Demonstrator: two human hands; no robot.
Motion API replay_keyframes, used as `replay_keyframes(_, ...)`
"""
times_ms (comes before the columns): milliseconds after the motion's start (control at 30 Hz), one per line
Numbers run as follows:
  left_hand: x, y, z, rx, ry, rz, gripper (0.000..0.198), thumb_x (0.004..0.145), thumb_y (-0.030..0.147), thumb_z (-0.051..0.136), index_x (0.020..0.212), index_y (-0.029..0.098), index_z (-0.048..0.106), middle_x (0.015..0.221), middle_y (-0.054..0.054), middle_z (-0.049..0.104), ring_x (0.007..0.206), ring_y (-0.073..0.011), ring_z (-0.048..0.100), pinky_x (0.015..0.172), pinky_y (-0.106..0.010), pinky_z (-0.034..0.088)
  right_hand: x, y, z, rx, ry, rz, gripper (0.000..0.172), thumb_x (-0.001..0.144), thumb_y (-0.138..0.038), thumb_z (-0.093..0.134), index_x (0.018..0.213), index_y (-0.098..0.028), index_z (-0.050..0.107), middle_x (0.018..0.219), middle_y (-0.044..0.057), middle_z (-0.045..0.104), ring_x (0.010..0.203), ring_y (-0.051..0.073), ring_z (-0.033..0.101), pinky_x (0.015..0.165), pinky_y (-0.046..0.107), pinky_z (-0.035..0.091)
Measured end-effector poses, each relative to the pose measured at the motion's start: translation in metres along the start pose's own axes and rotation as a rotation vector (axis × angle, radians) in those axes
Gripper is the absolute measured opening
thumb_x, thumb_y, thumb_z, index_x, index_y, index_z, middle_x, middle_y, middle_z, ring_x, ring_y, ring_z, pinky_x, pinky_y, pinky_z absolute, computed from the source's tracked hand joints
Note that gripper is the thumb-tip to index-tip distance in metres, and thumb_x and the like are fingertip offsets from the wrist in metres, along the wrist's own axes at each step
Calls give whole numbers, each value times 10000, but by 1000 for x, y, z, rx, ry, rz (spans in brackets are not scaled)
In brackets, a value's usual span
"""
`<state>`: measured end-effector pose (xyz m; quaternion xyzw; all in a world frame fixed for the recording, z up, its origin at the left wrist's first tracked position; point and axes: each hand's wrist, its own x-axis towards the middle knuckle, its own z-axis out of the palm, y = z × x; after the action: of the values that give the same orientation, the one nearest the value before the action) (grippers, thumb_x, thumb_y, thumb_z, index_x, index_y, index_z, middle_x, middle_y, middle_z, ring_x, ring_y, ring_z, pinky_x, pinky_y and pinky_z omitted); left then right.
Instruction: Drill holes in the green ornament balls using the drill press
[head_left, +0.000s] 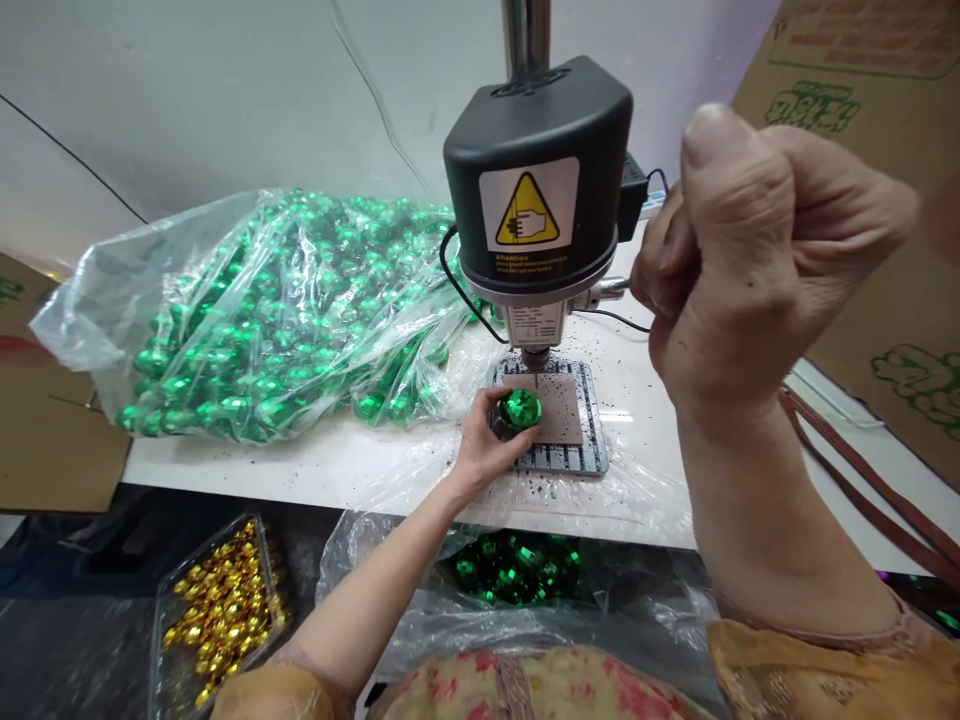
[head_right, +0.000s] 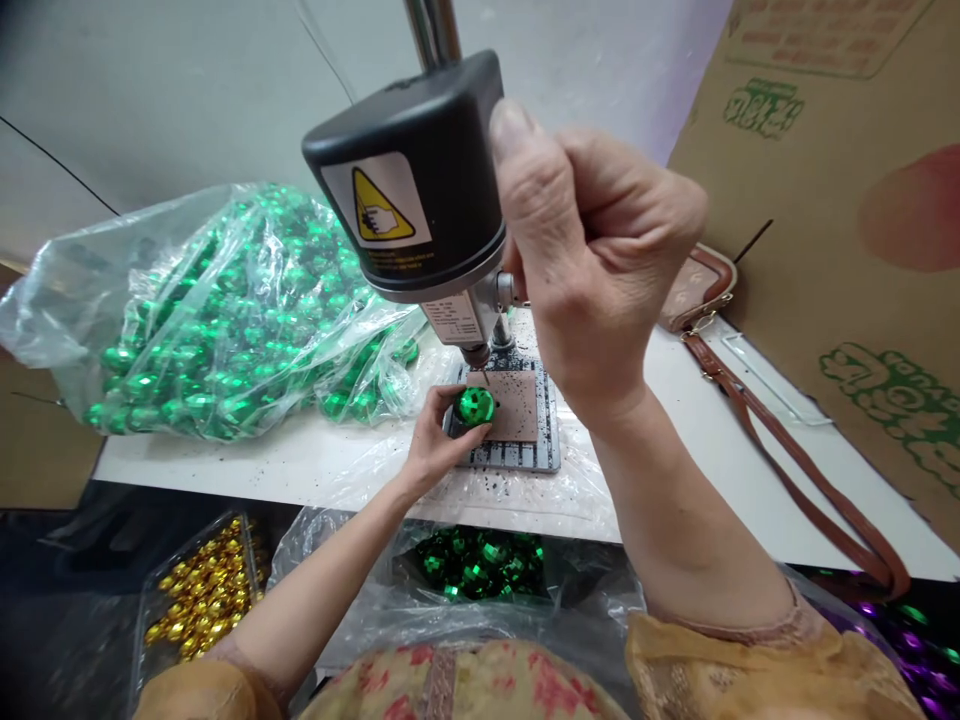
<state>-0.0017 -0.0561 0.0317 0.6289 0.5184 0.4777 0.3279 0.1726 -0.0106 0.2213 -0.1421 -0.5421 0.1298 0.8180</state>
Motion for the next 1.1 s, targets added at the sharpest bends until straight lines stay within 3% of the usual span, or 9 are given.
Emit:
replay_keyframes(67,-17,11,-16,1,-97,-1,503,770,253,793,1212,215,555,1151,-96,676,1047,-259,676,934,-407,558,-1,0,-2,-25,-12,10,441,935,-125,619,535,-197,447,458,-63,362,418,46,352,451,279,247)
replay_keyframes(200,-56,38,-53,142,-731,170,524,780,265,770,1267,207,584,1197,-120,695,1094,-300,679,948,-434,570,-5,-6,-4,-128,-7,100,458,969,-201,577,536,-182,430,497,-74,334,474,13,363,523,267,273)
replay_keyframes(267,-65,43,-65,220,-890,268,542,799,353,807,1283,205,612,1233,-138,698,1137,-320,676,965,-443,572,-6,-7,-3,-131,-1,116,453,966,-220,573,533,-173,451,501,-79,342,483,-1,366,532,273,265)
replay_keyframes(367,-49,35,-75,225,-685,325,399,936,373,711,1293,220,625,1252,-131,715,1166,-275,690,983,-403,572,-5,-5,-3,-110,10,96,452,957,-224,587,522,-166,476,490,-84,361,474,-13,365,516,276,240)
replay_keyframes(467,5,14,-77,380,-360,354,242,1034,239,527,1242,219,647,1155,-100,750,1081,-228,715,948,-378,571,-4,-1,-3,-79,22,53,457,958,-180,586,511,-170,490,474,-79,351,450,-5,352,489,272,224)
replay_keyframes(633,107,-15,-73,1192,-395,130,377,916,18,510,1206,154,709,1266,-180,697,1243,-313,626,1007,-432,514,-4,2,-3,-72,49,25,459,930,-150,612,493,-176,474,451,-68,354,415,28,335,452,304,200)
replay_keyframes(733,139,-24,-72,1353,-425,38,312,863,43,590,1114,119,759,1273,-238,678,1316,-411,551,1015,-502,482,-5,1,-2,-83,53,30,456,929,-146,607,501,-179,452,459,-69,333,415,26,328,448,299,209)
replay_keyframes(967,148,-18,-85,1322,-422,77,317,851,119,681,1156,165,755,1214,-203,694,1302,-408,544,1080,-516,420,-5,0,-3,-70,24,13,456,941,-125,587,524,-183,412,469,-73,332,424,20,331,446,268,228)
replay_keyframes(1100,112,-4,-81,709,-239,159,383,924,366,701,1280,223,686,1190,-130,698,1170,-333,607,1014,-465,477,-7,-3,-2,-77,4,19,456,943,-115,582,525,-184,411,465,-70,364,437,14,331,453,256,245)
